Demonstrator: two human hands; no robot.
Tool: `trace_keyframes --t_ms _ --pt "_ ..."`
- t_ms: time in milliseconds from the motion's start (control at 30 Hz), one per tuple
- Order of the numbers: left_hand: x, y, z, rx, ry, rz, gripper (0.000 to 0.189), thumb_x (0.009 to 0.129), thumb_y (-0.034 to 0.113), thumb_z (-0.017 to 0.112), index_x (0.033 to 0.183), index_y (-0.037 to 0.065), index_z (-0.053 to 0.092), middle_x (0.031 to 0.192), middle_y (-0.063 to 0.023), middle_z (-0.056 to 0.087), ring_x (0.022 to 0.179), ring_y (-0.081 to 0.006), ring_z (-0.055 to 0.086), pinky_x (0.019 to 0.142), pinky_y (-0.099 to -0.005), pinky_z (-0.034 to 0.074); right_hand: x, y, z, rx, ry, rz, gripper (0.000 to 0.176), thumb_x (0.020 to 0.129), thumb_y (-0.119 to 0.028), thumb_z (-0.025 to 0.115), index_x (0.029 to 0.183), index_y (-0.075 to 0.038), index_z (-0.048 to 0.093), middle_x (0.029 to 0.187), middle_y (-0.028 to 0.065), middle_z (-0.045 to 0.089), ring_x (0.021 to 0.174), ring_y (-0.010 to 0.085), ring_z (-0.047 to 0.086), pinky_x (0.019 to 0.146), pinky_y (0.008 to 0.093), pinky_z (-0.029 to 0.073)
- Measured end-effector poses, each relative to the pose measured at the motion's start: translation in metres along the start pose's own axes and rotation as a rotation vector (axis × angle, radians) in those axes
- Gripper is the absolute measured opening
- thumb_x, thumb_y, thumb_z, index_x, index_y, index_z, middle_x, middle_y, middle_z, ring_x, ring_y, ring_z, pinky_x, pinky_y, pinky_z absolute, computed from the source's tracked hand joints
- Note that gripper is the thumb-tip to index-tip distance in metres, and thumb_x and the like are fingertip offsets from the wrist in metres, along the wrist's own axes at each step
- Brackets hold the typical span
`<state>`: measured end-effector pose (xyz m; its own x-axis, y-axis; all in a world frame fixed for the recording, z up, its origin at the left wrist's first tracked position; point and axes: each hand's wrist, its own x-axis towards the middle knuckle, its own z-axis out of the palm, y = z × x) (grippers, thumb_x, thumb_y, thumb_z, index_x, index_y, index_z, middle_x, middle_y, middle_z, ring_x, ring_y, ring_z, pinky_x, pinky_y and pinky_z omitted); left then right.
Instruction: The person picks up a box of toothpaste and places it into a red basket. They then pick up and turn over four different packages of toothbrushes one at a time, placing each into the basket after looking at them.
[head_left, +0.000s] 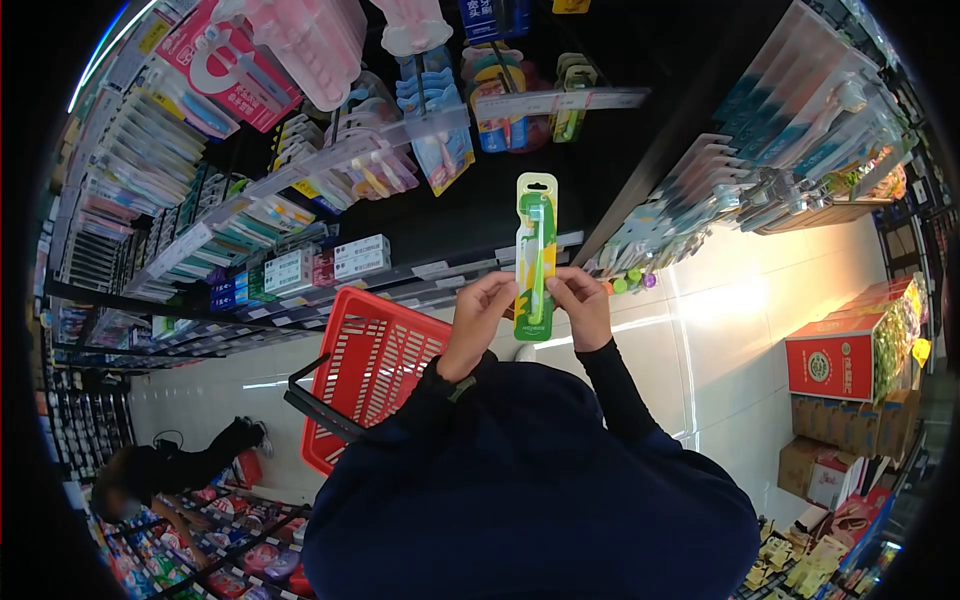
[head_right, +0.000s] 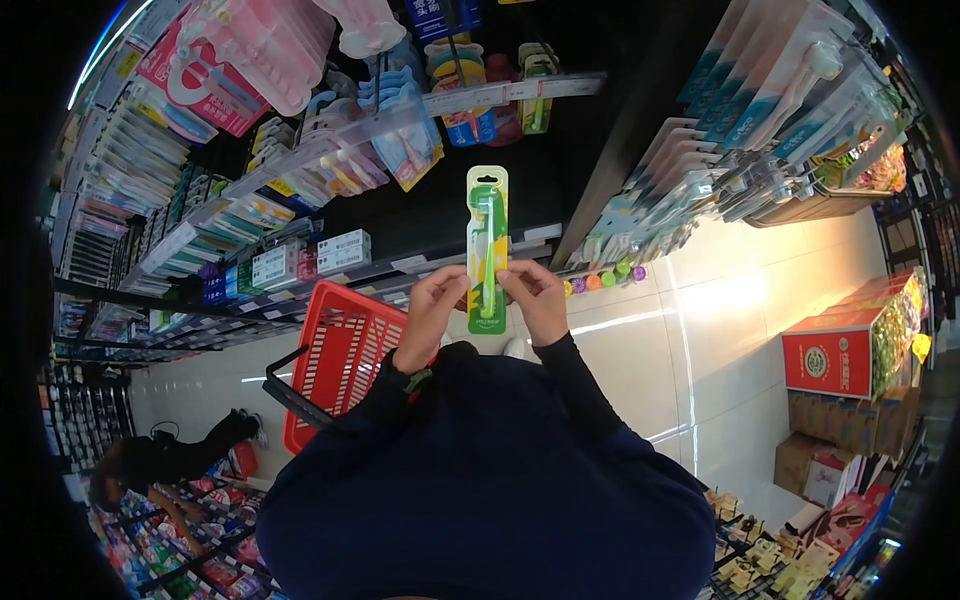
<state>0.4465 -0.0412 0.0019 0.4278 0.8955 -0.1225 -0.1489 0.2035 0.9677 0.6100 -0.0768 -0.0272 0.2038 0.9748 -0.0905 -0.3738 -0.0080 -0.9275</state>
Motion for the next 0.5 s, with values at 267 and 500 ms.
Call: trace_keyframes --t_ms 267,500 --pt "0.0043 -0.001 0.0036 -0.01 -0.027 -0.008 0.021 0.095 0.015 0.049 0.104 -0.001 0.059 0.086 -0.0037 0.064 0.074 -0.0073 0.058 0.066 -0.0221 0.046 0.0003 -0.0037 -0.0027 0.015 0.013 -0.001 0.013 0.085 -0.008 0.064 0.096 -0.001 0.064 0.081 0.0004 0.063 0.069 0.0046 0.055 0.06 0.0193 0.044" --pt "0.0061 -0.0037 0.0061 -0.013 -0.021 -0.011 0.021 0.095 0.016 0.049 0.104 -0.001 0.059 0.085 -0.0024 0.062 0.074 -0.0066 0.057 0.066 -0.0216 0.045 0.0026 -0.0005 -0.0033 0.026 0.021 -0.008 0.014 0.085 -0.009 0.064 0.097 -0.001 0.063 0.083 0.0003 0.063 0.071 0.0045 0.055 0.061 0.0192 0.044"
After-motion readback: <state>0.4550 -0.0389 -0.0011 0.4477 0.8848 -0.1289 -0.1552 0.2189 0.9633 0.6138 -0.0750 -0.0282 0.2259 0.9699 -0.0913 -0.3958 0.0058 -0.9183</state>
